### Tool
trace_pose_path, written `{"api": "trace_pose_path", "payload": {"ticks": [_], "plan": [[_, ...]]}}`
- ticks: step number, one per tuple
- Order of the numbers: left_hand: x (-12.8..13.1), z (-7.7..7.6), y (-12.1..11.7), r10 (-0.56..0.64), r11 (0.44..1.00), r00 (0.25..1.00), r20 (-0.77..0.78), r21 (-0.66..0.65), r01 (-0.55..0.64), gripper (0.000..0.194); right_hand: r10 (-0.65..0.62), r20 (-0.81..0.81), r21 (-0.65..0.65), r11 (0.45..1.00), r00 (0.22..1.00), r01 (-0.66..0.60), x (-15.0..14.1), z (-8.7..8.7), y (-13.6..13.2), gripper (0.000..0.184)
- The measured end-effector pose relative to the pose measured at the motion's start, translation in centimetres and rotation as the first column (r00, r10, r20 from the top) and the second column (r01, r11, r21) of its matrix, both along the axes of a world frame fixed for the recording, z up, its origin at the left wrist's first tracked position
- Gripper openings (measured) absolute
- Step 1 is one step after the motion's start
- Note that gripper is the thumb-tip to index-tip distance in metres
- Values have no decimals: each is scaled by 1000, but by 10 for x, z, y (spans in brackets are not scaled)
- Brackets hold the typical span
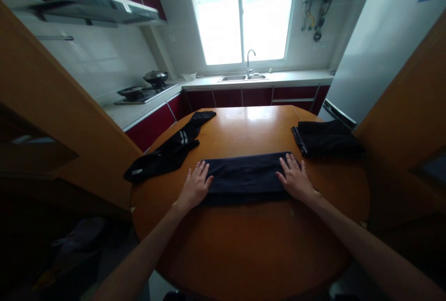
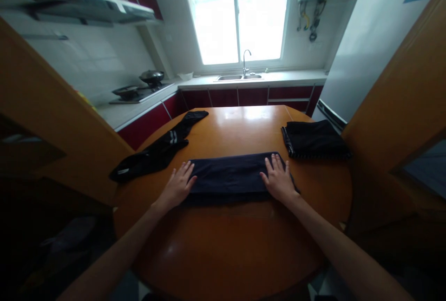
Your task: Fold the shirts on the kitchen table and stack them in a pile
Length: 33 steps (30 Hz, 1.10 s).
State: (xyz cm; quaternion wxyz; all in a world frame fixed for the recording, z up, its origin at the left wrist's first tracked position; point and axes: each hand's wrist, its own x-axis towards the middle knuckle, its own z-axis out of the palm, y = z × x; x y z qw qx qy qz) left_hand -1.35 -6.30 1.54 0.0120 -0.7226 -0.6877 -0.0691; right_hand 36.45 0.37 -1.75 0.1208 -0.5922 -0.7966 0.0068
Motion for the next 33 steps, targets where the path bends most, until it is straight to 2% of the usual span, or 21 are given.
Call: {"api": "trace_pose_path", "payload": {"ticks": [1, 3, 5, 7, 9, 11, 13, 15, 17, 18, 20, 22, 25, 28, 30, 33], "plan": [[16, 3, -7, -126, 992, 992, 16, 23, 126, 57, 115, -20, 22, 993, 993, -115, -10, 3, -12, 60], [47, 5, -24, -400, 916, 915, 59, -4, 401, 54, 357, -67, 5, 934, 932, -357, -28, 7, -38, 58], [69, 2, -44, -548, 831, 832, 89, -56, 553, 58, 480, -96, -24, 874, 872, -485, -36, 6, -62, 59], [76, -3, -62, -581, 802, 809, 92, -106, 588, 66, 528, -110, -45, 844, 842, -535, -34, 4, -82, 62], [72, -6, -78, -569, 805, 818, 86, -146, 576, 72, 539, -130, -64, 833, 832, -550, -25, 3, -98, 66], [63, -3, -89, -569, 799, 817, 95, -171, 577, 71, 549, -175, -88, 818, 817, -569, -15, 5, -107, 67], [60, 8, -91, -585, 786, 801, 125, -157, 599, 65, 538, -263, -93, 812, 801, -576, -6, 11, -106, 58], [67, 23, -81, -598, 782, 784, 164, -96, 616, 54, 439, -386, -44, 870, 811, -492, 2, 17, -90, 46], [86, 35, -59, -585, 802, 785, 202, 0, 598, 46, 233, -504, 20, 966, 832, -258, 14, 22, -60, 40], [98, 38, -44, -567, 819, 794, 219, 50, 571, 44, 112, -536, 33, 993, 836, -112, 21, 24, -41, 39], [125, 37, -11, -514, 857, 824, 237, 120, 501, 42, -145, -541, -48, 989, 829, 142, 37, 26, -5, 41], [150, 26, 19, -456, 890, 857, 239, 125, 439, 43, -319, -488, -207, 947, 813, 247, 52, 26, 23, 41], [172, 0, 44, -414, 910, 888, 202, 71, 408, 49, -406, -446, -327, 903, 797, 277, 67, 26, 41, 33], [177, -20, 44, -442, 897, 885, 145, 75, 435, 53, -429, -469, -402, 882, 772, 246, 71, 25, 42, 22], [175, -27, 38, -461, 887, 878, 130, 82, 454, 53, -439, -495, -461, 864, 750, 203, 70, 26, 41, 18], [171, -27, 28, -472, 882, 870, 141, 66, 467, 54, -457, -523, -522, 839, 719, 153, 69, 30, 43, 20]]}}
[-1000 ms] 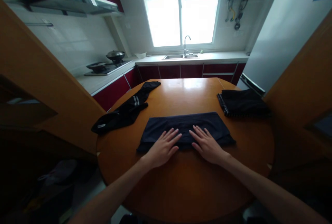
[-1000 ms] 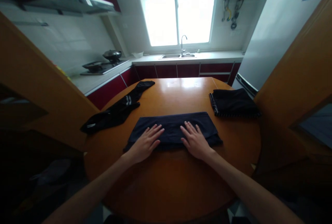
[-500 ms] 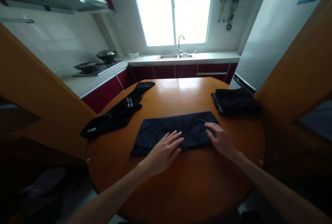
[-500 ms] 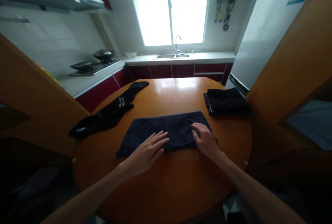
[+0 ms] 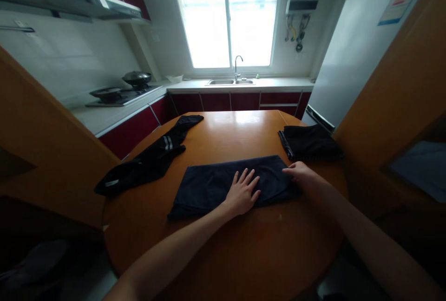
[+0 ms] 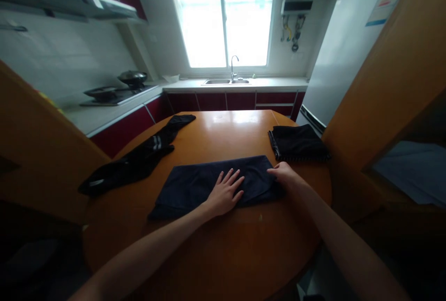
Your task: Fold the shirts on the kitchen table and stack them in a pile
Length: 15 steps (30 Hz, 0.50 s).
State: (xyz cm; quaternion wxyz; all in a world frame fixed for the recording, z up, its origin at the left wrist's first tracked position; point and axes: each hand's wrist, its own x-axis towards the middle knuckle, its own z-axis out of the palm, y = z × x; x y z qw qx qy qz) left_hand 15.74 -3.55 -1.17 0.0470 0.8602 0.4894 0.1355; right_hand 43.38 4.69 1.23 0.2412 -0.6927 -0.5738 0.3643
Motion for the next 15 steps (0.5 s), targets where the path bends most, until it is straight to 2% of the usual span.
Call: {"api": "trace_pose_path", "payload": {"ticks": [3, 7, 11, 13, 15], "plan": [[-5, 6, -7, -27, 999, 999, 20, -41, 28, 56, -5, -189, -121, 992, 982, -18, 2, 4, 3, 22], [-17, 19, -4, -35, 990, 994, 100, -133, 49, 61, -28, -503, -302, 942, 864, -145, 5, 5, 5, 18], [-26, 20, 11, 169, 985, 982, 81, -52, -166, 57, -31, -648, -283, 938, 761, -203, 5, 10, 2, 21], [-26, 12, 17, 254, 967, 967, 10, -32, -253, 61, -51, -688, -254, 951, 724, -174, 5, 17, -1, 21], [-21, 3, 19, 272, 961, 962, -35, -38, -273, 65, -108, -706, -252, 962, 700, -106, 5, 28, -5, 22]]}}
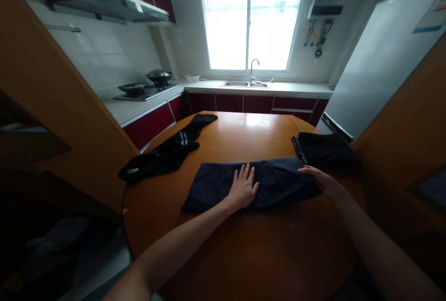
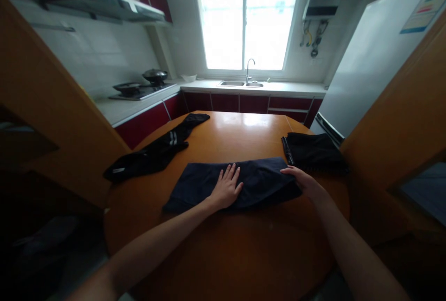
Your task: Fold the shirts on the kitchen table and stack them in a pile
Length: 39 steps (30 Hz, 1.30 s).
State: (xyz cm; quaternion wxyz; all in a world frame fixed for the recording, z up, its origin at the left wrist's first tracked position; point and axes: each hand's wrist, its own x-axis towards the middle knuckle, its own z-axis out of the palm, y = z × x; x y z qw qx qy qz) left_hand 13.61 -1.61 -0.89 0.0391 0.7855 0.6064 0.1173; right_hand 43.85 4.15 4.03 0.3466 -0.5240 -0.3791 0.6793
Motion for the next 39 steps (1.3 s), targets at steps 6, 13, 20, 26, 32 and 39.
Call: {"api": "trace_pose_path", "payload": {"ticks": [6, 13, 20, 26, 32, 39], "plan": [[37, -10, 5, -70, 998, 996, 58, 8, 70, 68, -179, 130, 146, 976, 975, 160, -7, 47, -17, 27], [54, -2, 29, -79, 988, 864, 497, -77, 135, 62, -20, 42, 365, 931, 999, 3, -55, 92, -24, 25], [-39, 35, 32, 259, 939, 153, 954, -285, 191, 45, 140, 35, 411, 901, 989, -142, -154, 103, -16, 22], [-111, 35, 18, 508, 846, -160, 846, -456, 277, 47, 173, 285, 400, 872, 943, -281, -262, 46, -17, 19], [-119, 12, 12, 465, 883, -27, 885, -462, 80, 48, 328, 360, 348, 821, 873, -452, -298, -11, -29, 38], [-122, -1, 14, 226, 974, 311, 923, -221, -50, 60, -103, 527, 685, 638, 844, -350, -223, -8, 9, 26]]}}
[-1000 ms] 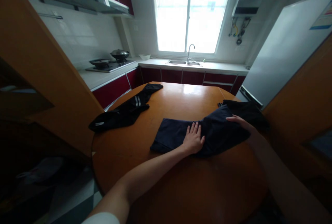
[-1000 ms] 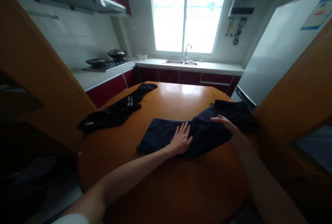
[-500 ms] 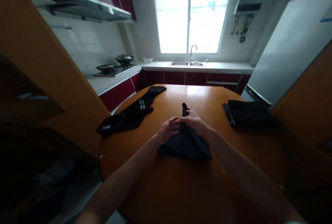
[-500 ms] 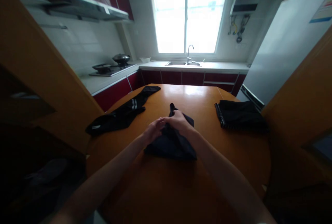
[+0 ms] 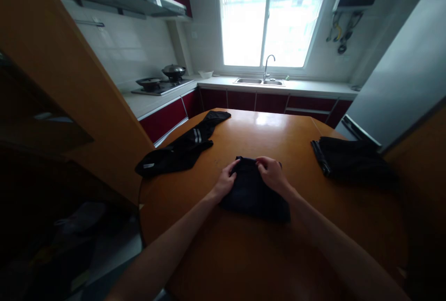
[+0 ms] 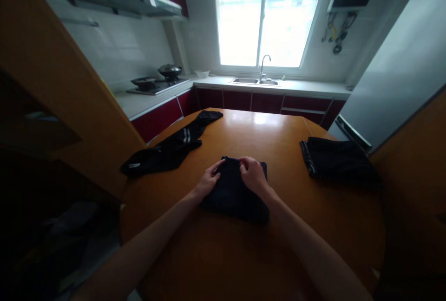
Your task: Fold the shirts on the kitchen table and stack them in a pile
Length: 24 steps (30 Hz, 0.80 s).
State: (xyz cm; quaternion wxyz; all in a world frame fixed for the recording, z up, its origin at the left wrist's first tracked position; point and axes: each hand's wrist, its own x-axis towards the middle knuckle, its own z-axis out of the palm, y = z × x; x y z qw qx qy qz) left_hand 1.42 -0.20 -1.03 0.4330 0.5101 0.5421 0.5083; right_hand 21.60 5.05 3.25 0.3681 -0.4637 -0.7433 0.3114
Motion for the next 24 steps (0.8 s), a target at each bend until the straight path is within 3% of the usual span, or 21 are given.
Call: {"api": "trace_pose_path", "payload": {"ticks": [1, 3, 7, 10, 13, 16, 17, 19, 21, 24], "plan": [[0, 0, 1, 8, 1000, 1000, -26, 22, -7, 56, -98, 48, 78, 992, 994, 94, 14, -1, 9, 26], [0, 1, 1, 24, 999, 999, -28, 46, -23, 56, -206, 94, 104, 975, 974, 196, 37, -8, 25, 29], [3, 8, -5, -1, 1000, 987, 159, -13, 3, 78, -124, 43, -42, 991, 991, 126, 54, -28, 43, 33], [3, 9, -8, 17, 989, 961, 277, -145, 25, 90, -101, 20, -55, 993, 995, 102, 49, -35, 45, 34], [-2, 6, -6, 41, 981, 959, 281, -195, 15, 93, -133, 66, -39, 990, 989, 136, 43, -36, 43, 32], [-11, 7, -1, 110, 987, 994, 8, -122, -108, 77, -168, 152, -23, 985, 974, 173, 39, -36, 41, 29], [-13, 11, 0, 160, 985, 977, -141, -47, -168, 68, -171, 172, -21, 984, 970, 177, 39, -36, 41, 28], [-10, 23, 1, 250, 967, 875, -414, 156, -203, 51, -172, 195, -20, 984, 966, 179, 39, -37, 41, 27], [3, 37, 0, 233, 952, 772, -591, 301, -56, 43, -174, 203, -16, 983, 964, 181, 38, -37, 41, 27], [35, 44, -2, 33, 919, 634, -772, 273, 285, 44, -180, 201, -3, 983, 963, 185, 38, -37, 40, 27]]}}
